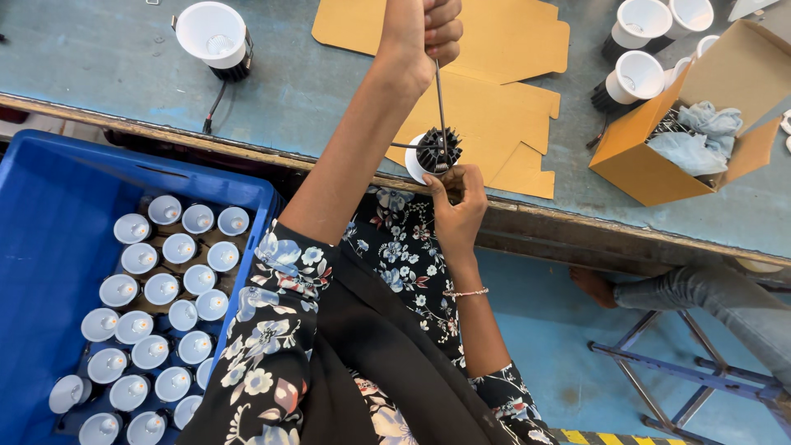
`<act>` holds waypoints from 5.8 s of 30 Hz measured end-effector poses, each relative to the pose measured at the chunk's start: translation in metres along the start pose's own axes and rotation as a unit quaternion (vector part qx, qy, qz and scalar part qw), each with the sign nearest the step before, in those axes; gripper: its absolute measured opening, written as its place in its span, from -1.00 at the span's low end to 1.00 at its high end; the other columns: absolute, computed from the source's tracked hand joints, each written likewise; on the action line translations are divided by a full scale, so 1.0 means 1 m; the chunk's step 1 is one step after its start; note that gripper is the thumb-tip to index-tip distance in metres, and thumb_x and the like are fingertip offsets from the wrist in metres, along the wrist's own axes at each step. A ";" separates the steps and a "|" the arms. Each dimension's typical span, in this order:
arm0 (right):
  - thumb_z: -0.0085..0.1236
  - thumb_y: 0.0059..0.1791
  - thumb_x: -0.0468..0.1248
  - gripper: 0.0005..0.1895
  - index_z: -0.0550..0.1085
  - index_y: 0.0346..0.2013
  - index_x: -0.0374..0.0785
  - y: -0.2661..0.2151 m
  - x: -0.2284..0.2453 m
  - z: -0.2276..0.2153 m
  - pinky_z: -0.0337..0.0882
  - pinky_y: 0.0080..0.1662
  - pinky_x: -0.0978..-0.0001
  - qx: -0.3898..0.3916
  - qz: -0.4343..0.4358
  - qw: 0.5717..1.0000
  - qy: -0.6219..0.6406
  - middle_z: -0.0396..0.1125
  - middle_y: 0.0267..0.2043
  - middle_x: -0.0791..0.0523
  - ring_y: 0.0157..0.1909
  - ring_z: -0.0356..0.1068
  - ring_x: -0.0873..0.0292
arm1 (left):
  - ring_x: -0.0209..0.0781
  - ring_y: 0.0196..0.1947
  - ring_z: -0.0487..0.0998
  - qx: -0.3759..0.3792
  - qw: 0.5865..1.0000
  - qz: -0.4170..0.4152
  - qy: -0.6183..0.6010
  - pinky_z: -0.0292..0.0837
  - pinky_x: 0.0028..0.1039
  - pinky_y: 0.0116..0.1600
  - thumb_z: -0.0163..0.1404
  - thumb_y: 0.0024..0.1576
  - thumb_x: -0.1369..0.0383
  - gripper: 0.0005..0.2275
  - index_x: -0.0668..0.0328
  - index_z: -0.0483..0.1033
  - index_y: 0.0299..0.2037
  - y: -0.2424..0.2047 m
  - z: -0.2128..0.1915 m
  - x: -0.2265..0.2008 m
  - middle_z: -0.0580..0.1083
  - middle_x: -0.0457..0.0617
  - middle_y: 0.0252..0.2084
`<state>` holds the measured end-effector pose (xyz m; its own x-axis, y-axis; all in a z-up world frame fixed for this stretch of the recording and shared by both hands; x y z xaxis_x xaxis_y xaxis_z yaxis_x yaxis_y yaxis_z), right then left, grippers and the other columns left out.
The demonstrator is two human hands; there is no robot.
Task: The person assembles small electrical components by inserting a black finned object into a white cup and securing it with a screwdriver. They also attach a metal bracket to the assembly and place the finished units into a blue crate.
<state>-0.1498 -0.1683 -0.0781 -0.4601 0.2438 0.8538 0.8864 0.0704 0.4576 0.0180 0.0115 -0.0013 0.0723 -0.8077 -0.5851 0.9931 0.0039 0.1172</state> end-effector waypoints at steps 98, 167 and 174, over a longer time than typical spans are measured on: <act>0.37 0.03 -0.45 -0.19 0.02 0.39 -0.29 0.102 -0.042 0.026 0.18 0.46 0.06 0.063 -0.150 0.984 -0.074 0.03 0.33 -0.11 0.43 0.12 -0.06 | 0.23 0.16 0.36 -0.112 0.470 0.269 0.833 0.34 -0.10 0.16 0.08 -0.11 0.37 -0.42 0.26 0.34 0.21 0.003 -0.130 -0.015 0.39 0.14 0.13; 0.05 -0.15 -0.53 -0.14 0.10 0.47 -0.36 0.083 -0.027 0.018 0.10 0.50 -0.02 0.094 -0.160 0.975 -0.124 0.05 0.41 -0.13 0.49 0.09 -0.15 | -0.22 -0.42 0.69 -0.091 0.876 0.160 0.446 0.62 -0.43 -0.31 0.04 0.19 0.41 -0.85 0.42 0.49 -0.20 -0.109 -0.058 -0.028 0.62 0.10 -0.37; -0.08 -0.01 -0.55 -0.40 0.31 0.37 -0.44 0.051 0.011 0.003 0.16 0.48 0.09 0.046 -0.138 0.989 -0.035 0.17 0.38 -0.12 0.46 0.21 -0.03 | -0.21 -0.34 0.66 -0.080 0.939 0.105 0.316 0.60 -0.50 -0.30 0.01 0.28 0.45 -0.85 0.47 0.48 -0.12 -0.198 -0.051 -0.001 0.61 0.13 -0.27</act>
<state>-0.1099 -0.1592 -0.0462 -0.6830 0.2692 0.6790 0.7303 0.2312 0.6428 -0.1738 0.0416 -0.0646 0.2594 -0.2672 -0.9281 0.9481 0.2532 0.1921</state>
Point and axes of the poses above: each hand's wrist, its own y-axis towards the middle knuckle, its own z-axis out of the palm, x = y × z, the point moved 2 cm from there along y, towards the middle knuckle
